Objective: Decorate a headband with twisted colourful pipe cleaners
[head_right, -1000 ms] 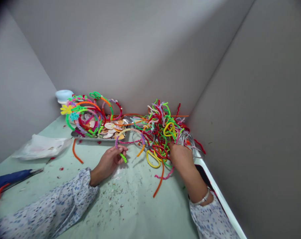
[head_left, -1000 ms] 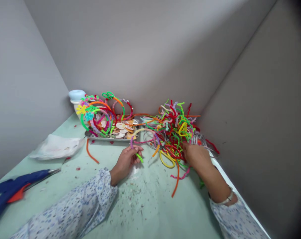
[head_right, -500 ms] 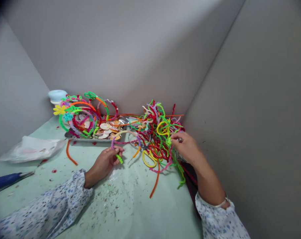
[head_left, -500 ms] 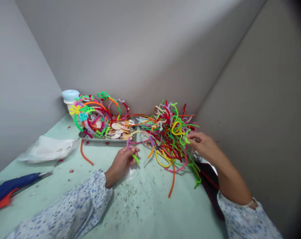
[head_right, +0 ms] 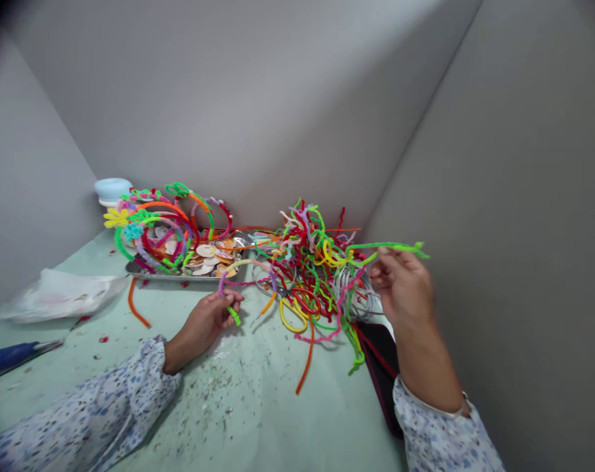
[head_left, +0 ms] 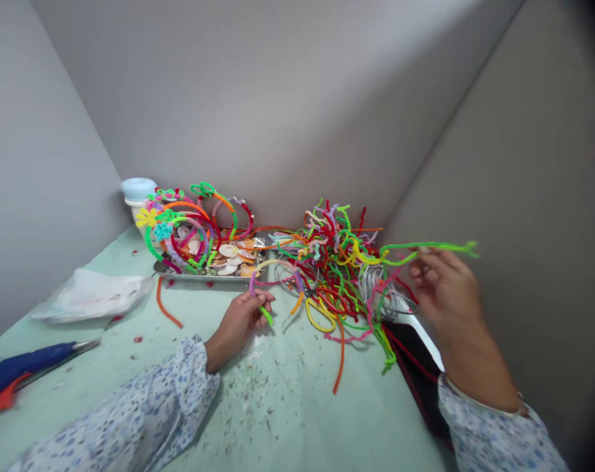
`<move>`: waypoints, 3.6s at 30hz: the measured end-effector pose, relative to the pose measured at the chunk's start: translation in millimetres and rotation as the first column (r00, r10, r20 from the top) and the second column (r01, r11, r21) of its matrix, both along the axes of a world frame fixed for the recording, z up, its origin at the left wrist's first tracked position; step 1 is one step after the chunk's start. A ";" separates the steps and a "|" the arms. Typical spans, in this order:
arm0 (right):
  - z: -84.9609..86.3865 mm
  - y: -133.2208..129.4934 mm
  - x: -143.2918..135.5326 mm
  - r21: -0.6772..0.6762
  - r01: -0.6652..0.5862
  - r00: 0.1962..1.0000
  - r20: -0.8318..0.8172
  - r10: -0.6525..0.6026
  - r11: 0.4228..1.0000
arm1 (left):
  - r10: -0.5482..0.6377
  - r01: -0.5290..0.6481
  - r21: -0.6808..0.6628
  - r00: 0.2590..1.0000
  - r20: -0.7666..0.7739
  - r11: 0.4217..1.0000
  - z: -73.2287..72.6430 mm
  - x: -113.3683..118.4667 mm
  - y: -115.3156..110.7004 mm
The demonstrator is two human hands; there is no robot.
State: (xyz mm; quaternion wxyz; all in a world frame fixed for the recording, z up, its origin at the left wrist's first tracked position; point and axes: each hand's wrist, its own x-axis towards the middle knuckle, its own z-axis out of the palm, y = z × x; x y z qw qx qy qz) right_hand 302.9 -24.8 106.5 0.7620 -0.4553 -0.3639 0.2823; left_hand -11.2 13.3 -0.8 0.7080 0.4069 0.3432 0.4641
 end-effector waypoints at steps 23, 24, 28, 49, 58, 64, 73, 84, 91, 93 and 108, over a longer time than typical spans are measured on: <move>14.5 -5.3 13.7 0.266 0.193 0.978 -0.136 -0.162 0.944 | -0.001 0.000 -0.021 1.000 -0.021 1.000 4.4 0.9 -1.9; 15.2 -5.8 12.3 0.244 0.163 0.983 -0.125 -0.135 0.956 | -0.003 0.003 -0.021 1.000 -0.022 1.000 4.5 0.8 -2.0; 10.1 -3.1 4.5 -0.011 -0.084 0.996 -0.025 0.084 0.996 | -0.006 0.005 -0.029 0.999 -0.035 1.000 4.1 0.4 -1.5; -35.2 -13.3 -100.2 -0.522 -0.300 0.169 0.795 0.583 0.798 | -0.040 0.052 0.041 0.965 -0.258 0.998 6.1 2.8 -1.2; 17.7 36.1 -0.7 -0.361 0.292 0.511 0.842 0.174 0.886 | 0.080 -0.075 0.026 0.930 -0.359 0.997 15.1 7.5 -3.5; -8.0 91.3 38.5 -0.560 0.410 0.430 0.815 0.389 0.720 | 0.179 -0.149 0.103 0.887 -0.425 0.983 8.6 3.6 -0.1; -38.0 113.2 45.8 -0.633 0.338 0.674 0.679 0.290 0.697 | 0.257 -0.157 0.234 0.825 -0.502 0.959 8.4 -4.0 1.6; -12.9 83.6 51.1 -0.298 0.184 0.954 0.282 -0.098 0.937 | 0.292 -0.176 0.254 0.776 -0.559 0.951 13.0 -8.1 5.6; 17.0 71.9 43.2 -0.044 0.132 0.990 0.050 -0.130 0.990 | 0.294 -0.137 0.287 0.720 -0.629 0.948 12.3 -8.4 5.6; 24.8 69.5 42.1 -0.012 0.128 0.992 0.009 -0.128 0.992 | 0.288 -0.127 0.286 0.711 -0.641 0.950 11.5 -8.2 6.2; 62.6 18.9 13.4 0.398 0.411 0.887 0.033 -0.461 0.820 | 0.212 -0.149 0.163 0.838 -0.503 0.975 3.8 -11.1 10.9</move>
